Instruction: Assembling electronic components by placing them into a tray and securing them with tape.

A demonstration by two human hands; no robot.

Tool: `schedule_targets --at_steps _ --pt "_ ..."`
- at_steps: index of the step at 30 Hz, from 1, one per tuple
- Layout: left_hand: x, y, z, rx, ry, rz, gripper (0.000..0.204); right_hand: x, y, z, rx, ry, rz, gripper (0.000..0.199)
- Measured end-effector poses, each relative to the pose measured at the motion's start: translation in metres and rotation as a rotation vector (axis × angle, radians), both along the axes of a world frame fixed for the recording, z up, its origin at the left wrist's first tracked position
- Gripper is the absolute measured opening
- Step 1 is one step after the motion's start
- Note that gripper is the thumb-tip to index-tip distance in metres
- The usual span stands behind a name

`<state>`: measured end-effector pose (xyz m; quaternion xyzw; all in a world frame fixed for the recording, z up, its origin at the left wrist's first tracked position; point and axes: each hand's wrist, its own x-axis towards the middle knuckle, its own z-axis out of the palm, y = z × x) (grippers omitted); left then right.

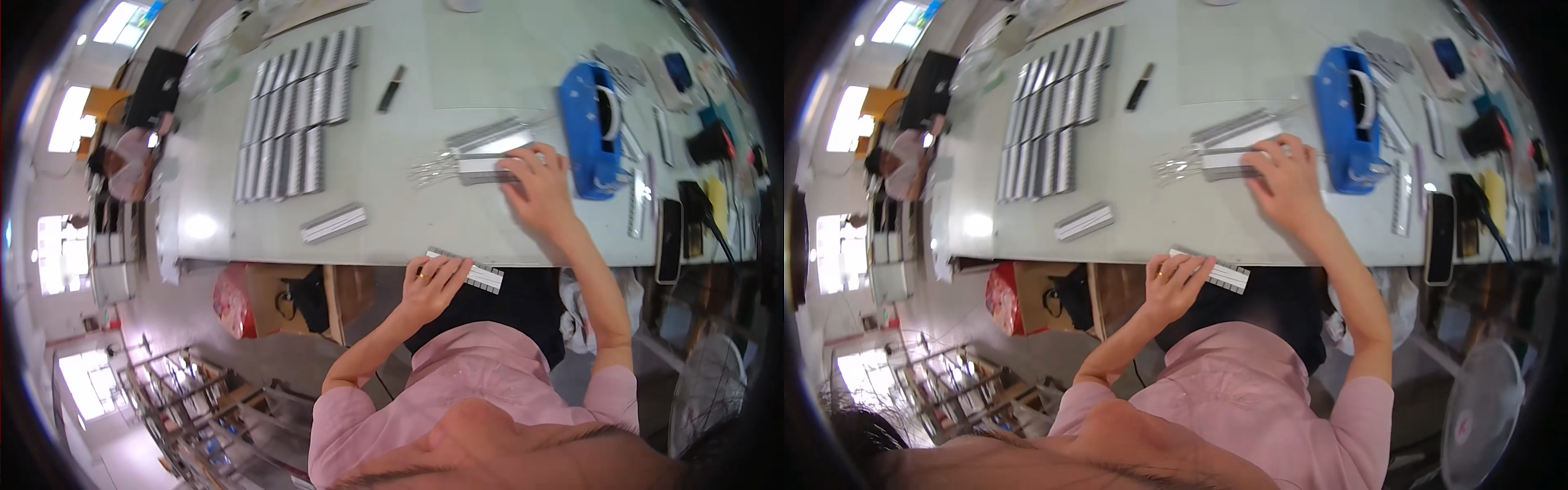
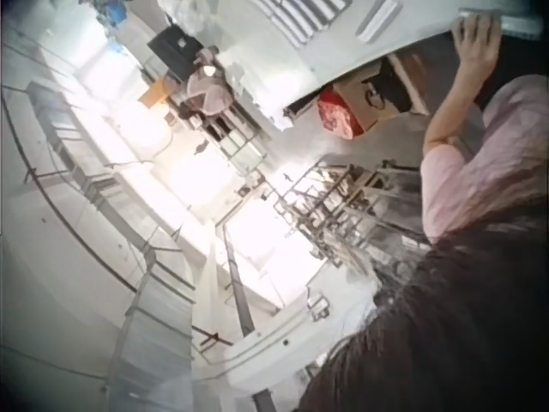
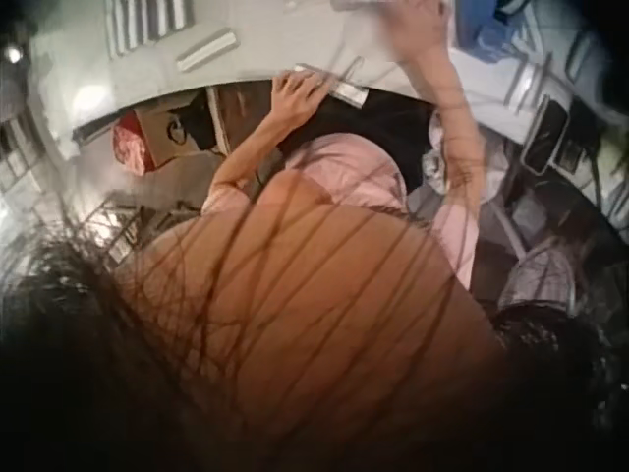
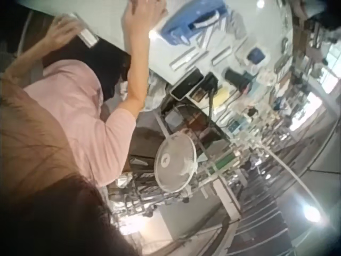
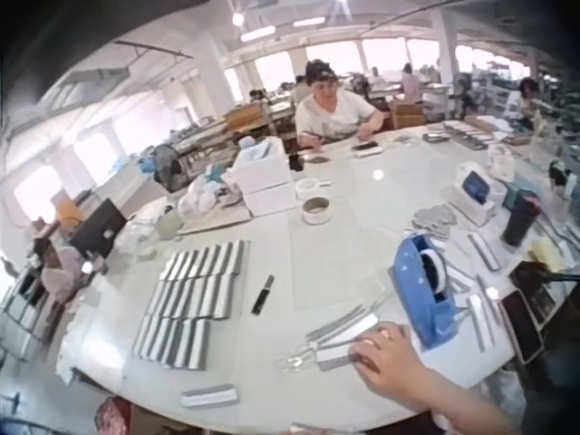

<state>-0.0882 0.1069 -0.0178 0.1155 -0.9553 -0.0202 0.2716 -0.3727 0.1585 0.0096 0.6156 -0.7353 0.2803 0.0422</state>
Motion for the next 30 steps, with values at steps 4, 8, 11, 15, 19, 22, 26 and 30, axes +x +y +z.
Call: schedule_targets --at_steps 4,8,11,15,19,22,26,30 --pt "0.050 -0.058 0.022 -0.189 -0.103 0.274 0.035 -0.011 -0.002 -0.003 -0.012 -0.013 0.041 0.033" --pt "0.093 -0.132 0.035 -0.299 -0.077 0.490 0.037 -0.010 -0.009 -0.002 -0.008 -0.020 0.077 0.032" --pt "0.104 -0.148 0.033 -0.244 -0.092 0.476 0.036 -0.012 -0.013 -0.002 -0.011 -0.009 0.096 0.031" --pt "0.116 -0.158 0.035 -0.220 -0.093 0.493 0.040 -0.014 -0.011 0.000 -0.006 -0.024 0.115 0.031" --pt "0.117 -0.158 0.038 -0.212 0.009 0.612 0.036 -0.015 -0.007 0.009 0.019 -0.070 0.134 0.031" --pt "0.109 -0.150 0.033 -0.241 -0.056 0.528 0.035 -0.012 -0.003 0.014 0.038 -0.108 0.127 0.031" --pt "0.109 -0.144 0.025 -0.203 -0.119 0.465 0.040 0.001 0.010 0.018 0.069 -0.160 0.153 0.031" --pt "0.102 -0.131 0.027 -0.182 -0.163 0.359 0.045 0.022 0.033 0.013 0.101 -0.178 0.209 0.033"
